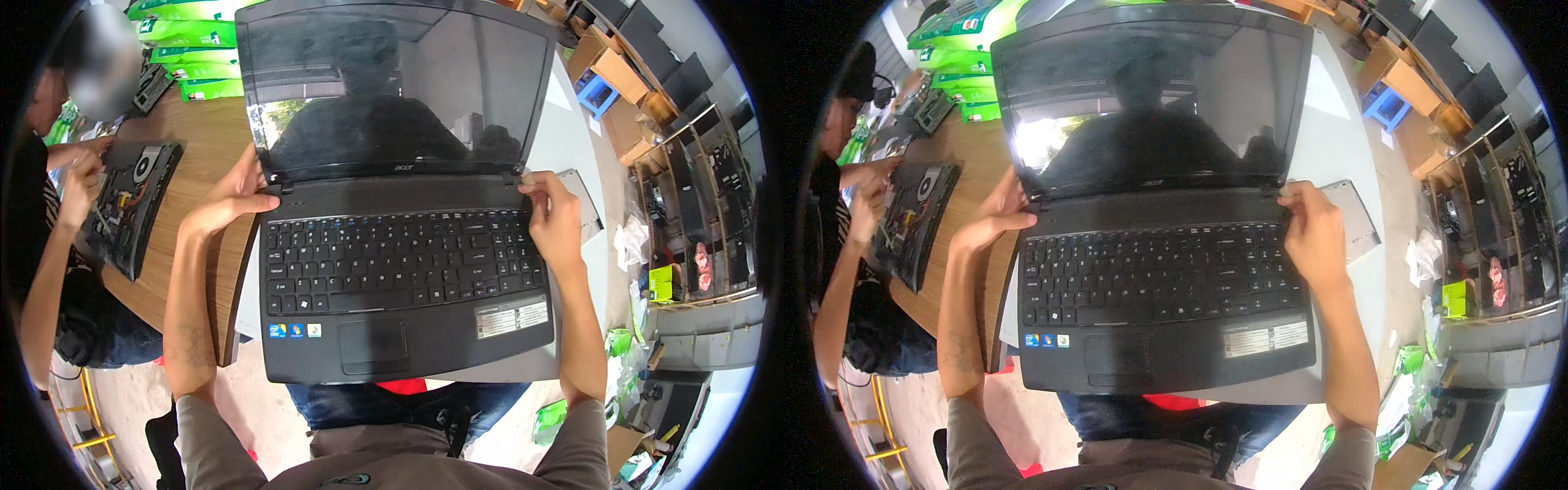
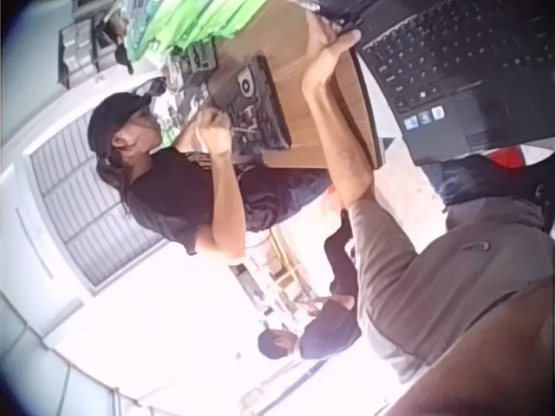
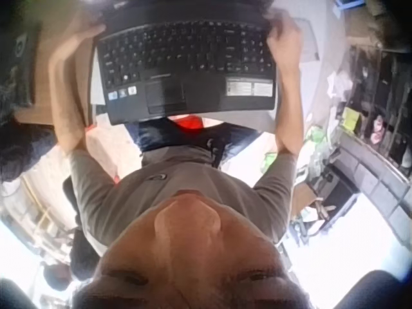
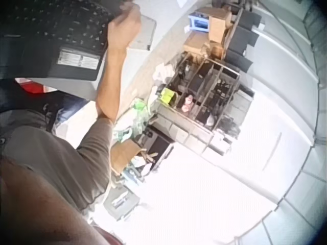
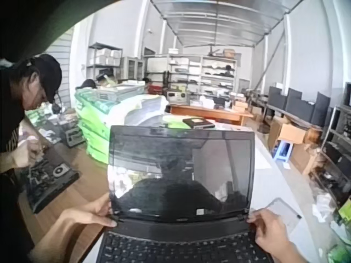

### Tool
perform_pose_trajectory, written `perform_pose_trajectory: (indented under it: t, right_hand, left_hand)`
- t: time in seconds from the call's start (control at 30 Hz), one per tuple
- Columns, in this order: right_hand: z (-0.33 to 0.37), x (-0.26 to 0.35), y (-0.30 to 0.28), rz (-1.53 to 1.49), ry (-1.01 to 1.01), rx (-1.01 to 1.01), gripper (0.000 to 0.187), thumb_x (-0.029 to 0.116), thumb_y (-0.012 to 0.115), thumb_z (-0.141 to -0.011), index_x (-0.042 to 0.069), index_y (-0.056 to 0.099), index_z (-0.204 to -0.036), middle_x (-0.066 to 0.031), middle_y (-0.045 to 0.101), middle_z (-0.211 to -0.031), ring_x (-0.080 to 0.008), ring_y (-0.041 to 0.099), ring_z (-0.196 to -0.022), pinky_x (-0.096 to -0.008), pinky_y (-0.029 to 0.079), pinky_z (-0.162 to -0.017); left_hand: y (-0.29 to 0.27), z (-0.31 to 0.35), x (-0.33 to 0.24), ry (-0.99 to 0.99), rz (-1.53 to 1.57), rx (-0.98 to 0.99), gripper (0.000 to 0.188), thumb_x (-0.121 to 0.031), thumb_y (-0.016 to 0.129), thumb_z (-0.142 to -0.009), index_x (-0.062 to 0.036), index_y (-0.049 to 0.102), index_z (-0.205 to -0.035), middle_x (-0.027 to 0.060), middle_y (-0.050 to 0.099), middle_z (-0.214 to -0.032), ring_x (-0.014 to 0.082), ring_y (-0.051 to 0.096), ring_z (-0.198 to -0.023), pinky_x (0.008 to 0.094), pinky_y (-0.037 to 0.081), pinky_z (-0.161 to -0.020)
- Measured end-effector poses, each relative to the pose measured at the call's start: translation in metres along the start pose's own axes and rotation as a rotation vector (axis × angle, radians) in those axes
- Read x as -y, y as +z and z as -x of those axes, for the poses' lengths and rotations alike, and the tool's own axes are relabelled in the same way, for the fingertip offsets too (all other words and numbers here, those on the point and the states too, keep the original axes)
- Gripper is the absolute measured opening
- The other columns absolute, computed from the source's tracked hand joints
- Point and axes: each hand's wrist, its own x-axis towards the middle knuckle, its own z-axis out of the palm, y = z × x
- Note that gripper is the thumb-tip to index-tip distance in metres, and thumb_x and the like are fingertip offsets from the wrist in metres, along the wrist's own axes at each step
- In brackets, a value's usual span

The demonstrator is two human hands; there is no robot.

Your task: The person disassembles a laptop by opening the screen, removing an internal component by hand, turning the laptop over, removing a plastic panel from the base, and then using a screwdriver to remove several screws from the underside of the chassis.

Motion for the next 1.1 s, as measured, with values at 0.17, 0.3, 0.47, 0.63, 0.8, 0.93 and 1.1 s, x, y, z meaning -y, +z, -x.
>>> perform_pose_trajectory:
  t: [0.17, 0.3, 0.47, 0.63, 0.8, 0.93, 1.1]
  right_hand:
    - [0.000, 0.005, -0.012, 0.033, -0.112, -0.197, 0.036, -0.020, 0.045, -0.079, -0.003, 0.062, -0.106, -0.0200, 0.072, -0.095, -0.0286, 0.072, -0.088, -0.0336, 0.055, -0.082]
    - [0.001, 0.001, -0.002, -0.030, -0.070, -0.119, 0.036, -0.022, 0.044, -0.079, -0.004, 0.061, -0.105, -0.0197, 0.071, -0.092, -0.0306, 0.072, -0.090, -0.0333, 0.054, -0.082]
    - [0.003, 0.009, 0.010, 0.076, -0.009, 0.000, 0.035, -0.024, 0.044, -0.079, -0.004, 0.061, -0.103, -0.0183, 0.071, -0.088, -0.0305, 0.072, -0.089, -0.0340, 0.054, -0.084]
    - [0.008, -0.015, 0.012, -0.044, 0.059, -0.084, 0.035, -0.017, 0.048, -0.089, -0.001, 0.059, -0.118, -0.0180, 0.071, -0.104, -0.0281, 0.070, -0.097, -0.0364, 0.054, -0.089]
    - [-0.001, -0.034, 0.025, -0.256, 0.112, -0.059, 0.040, -0.005, 0.055, -0.097, -0.002, 0.047, -0.136, -0.0181, 0.068, -0.117, -0.0251, 0.067, -0.109, -0.0351, 0.051, -0.099]
    - [-0.002, -0.038, 0.014, -0.481, 0.255, -0.072, 0.042, -0.007, 0.057, -0.095, -0.002, 0.049, -0.136, -0.0169, 0.068, -0.119, -0.0211, 0.066, -0.105, -0.0329, 0.052, -0.096]
    - [-0.003, -0.033, 0.006, -0.288, 0.225, -0.052, 0.038, -0.009, 0.060, -0.092, -0.006, 0.055, -0.129, -0.0180, 0.074, -0.109, -0.0220, 0.070, -0.096, -0.0327, 0.054, -0.087]
  left_hand:
    - [0.008, 0.006, -0.020, -0.168, -0.025, -0.101, 0.108, 0.008, 0.065, -0.078, -0.0060, 0.000, -0.163, 0.0129, 0.013, -0.168, 0.0228, 0.018, -0.153, 0.0368, 0.017, -0.123]
    - [0.000, 0.005, -0.012, -0.168, 0.019, -0.051, 0.105, 0.002, 0.061, -0.079, -0.0062, -0.001, -0.163, 0.0140, 0.011, -0.169, 0.0223, 0.012, -0.155, 0.0364, 0.014, -0.124]
    - [-0.008, 0.010, -0.002, -0.026, 0.038, 0.034, 0.104, 0.001, 0.058, -0.076, -0.0063, 0.001, -0.163, 0.0150, 0.017, -0.167, 0.0248, 0.018, -0.154, 0.0386, 0.018, -0.125]
    - [0.009, 0.003, -0.021, -0.062, 0.028, 0.030, 0.107, 0.001, 0.068, -0.078, -0.0063, 0.002, -0.163, 0.0141, 0.017, -0.167, 0.0245, 0.017, -0.154, 0.0410, 0.015, -0.125]
    - [-0.014, 0.013, -0.007, -0.095, -0.039, -0.002, 0.090, 0.005, 0.068, -0.087, -0.0049, 0.016, -0.161, 0.0096, 0.034, -0.160, 0.0178, 0.041, -0.140, 0.0312, 0.034, -0.114]
    - [-0.011, 0.004, 0.003, -0.065, 0.000, -0.020, 0.068, 0.004, 0.063, -0.093, -0.0018, 0.032, -0.154, 0.0092, 0.051, -0.147, 0.0175, 0.052, -0.128, 0.0313, 0.040, -0.109]
    - [-0.002, -0.002, 0.005, -0.047, 0.025, -0.189, 0.050, 0.002, 0.059, -0.097, 0.0000, 0.046, -0.146, 0.0084, 0.059, -0.138, 0.0166, 0.057, -0.122, 0.0304, 0.043, -0.105]
